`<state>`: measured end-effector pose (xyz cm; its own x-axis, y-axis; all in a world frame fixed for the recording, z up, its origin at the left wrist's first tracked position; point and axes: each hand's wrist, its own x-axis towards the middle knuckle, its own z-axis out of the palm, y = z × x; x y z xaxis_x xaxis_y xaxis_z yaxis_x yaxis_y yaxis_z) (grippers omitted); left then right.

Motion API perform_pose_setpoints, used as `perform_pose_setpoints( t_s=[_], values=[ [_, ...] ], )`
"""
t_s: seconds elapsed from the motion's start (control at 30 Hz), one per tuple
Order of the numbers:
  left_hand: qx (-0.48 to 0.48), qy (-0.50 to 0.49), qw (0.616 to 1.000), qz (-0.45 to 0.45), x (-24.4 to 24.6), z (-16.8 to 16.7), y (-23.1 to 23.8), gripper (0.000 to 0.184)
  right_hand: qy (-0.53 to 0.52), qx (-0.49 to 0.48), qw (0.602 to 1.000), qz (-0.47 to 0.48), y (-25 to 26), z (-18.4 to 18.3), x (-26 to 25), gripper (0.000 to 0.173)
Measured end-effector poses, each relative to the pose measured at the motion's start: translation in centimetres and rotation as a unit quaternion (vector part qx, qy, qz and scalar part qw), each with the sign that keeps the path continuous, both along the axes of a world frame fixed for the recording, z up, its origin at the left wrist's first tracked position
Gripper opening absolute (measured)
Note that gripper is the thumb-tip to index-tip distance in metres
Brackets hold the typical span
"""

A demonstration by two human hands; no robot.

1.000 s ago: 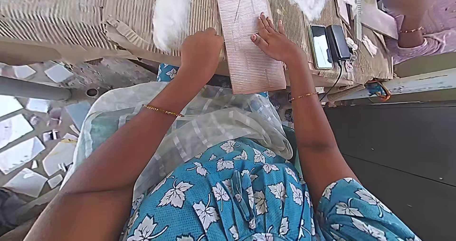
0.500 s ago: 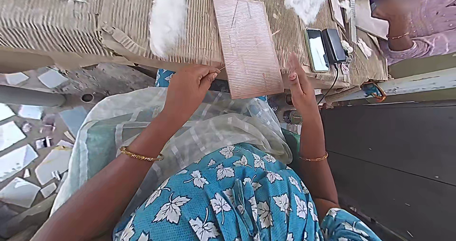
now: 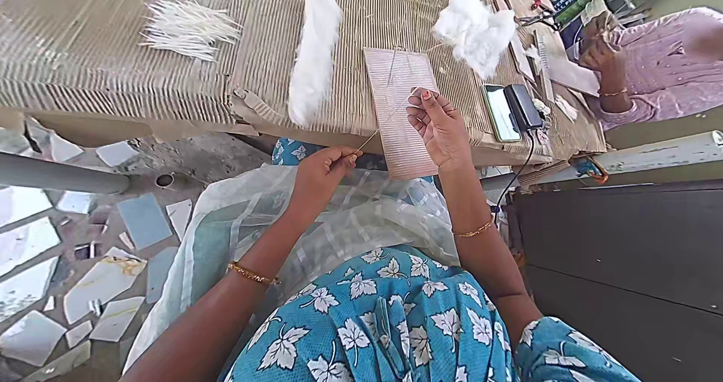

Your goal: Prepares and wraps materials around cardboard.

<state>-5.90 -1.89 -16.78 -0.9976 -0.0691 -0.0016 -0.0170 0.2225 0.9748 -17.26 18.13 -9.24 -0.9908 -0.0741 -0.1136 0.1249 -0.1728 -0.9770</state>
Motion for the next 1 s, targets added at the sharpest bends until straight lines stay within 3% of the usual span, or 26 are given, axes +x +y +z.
perform_pose_setpoints(
  t_s=[0.3, 0.63, 1.0],
  values=[
    [0.035, -0.012, 0.999, -0.012, -0.2, -0.5, -0.3, 0.019, -0.026, 0.006, 1.000, -0.012, -0.6, 0.0, 0.0, 0.011],
    [0.027, 0.040, 0.998, -0.039, 0.2, -2.2, 0.1, 0.021, -0.083, -0.082, 0.993, 0.008, -1.1, -1.4, -0.2, 0.014],
    [0.018, 0.053, 0.997, -0.061, 0.9, -1.6, 1.4, 0.024, -0.092, -0.137, 0.986, 0.019, 0.6, -1.6, -0.4, 0.017]
  ],
)
